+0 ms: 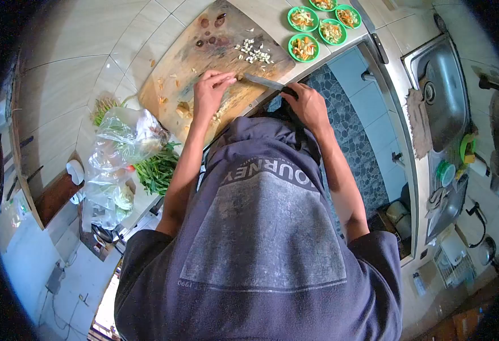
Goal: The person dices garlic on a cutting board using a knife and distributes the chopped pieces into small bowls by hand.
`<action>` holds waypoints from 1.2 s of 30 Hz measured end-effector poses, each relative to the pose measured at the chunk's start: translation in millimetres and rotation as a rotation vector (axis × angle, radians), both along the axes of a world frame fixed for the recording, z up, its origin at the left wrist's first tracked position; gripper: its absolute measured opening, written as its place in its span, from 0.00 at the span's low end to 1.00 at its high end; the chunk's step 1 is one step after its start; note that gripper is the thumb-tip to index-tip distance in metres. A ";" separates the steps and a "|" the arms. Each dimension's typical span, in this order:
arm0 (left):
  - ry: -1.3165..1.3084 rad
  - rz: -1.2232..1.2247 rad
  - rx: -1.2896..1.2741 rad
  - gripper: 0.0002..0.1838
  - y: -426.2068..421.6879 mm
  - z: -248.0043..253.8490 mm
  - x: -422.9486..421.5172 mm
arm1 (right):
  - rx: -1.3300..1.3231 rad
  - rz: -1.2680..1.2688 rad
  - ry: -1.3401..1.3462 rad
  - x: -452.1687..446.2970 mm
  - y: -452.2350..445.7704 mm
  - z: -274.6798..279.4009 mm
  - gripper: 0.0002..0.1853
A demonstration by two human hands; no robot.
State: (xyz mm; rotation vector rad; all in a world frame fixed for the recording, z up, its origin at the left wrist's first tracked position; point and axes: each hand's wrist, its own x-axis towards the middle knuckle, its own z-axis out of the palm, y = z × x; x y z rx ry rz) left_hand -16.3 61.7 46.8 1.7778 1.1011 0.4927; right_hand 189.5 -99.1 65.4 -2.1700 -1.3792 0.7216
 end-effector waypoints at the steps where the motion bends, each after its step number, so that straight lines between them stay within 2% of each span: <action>1: 0.012 -0.026 0.020 0.09 -2.8 -2.9 -0.4 | -0.002 0.001 0.005 -1.0 -0.2 0.1 0.16; 4: 0.049 -0.084 0.059 0.12 -15.6 -12.6 0.3 | 0.001 -0.010 0.022 -2.2 -3.4 0.3 0.16; 8: 0.030 -0.001 0.066 0.13 -26.8 -21.6 5.0 | -0.038 0.033 0.069 -3.9 -9.0 5.2 0.17; 11: 0.099 -0.026 0.252 0.11 -28.7 -20.4 0.4 | -0.046 0.058 0.062 -7.5 -9.6 1.6 0.17; 20: 0.105 0.028 0.408 0.06 -37.6 -27.3 -1.7 | -0.150 0.116 0.007 -27.7 -3.0 -9.8 0.19; 28: 0.120 0.070 0.438 0.05 -42.0 -35.1 1.7 | -0.178 0.130 -0.039 -30.5 1.4 -12.8 0.18; 31: 0.109 0.089 0.426 0.06 -44.4 -38.2 3.1 | -0.108 0.163 -0.055 -29.6 -1.6 -21.0 0.18; 36: 0.154 0.092 0.502 0.05 -47.8 -33.8 4.4 | -0.183 0.219 -0.108 -30.9 -1.8 -30.5 0.18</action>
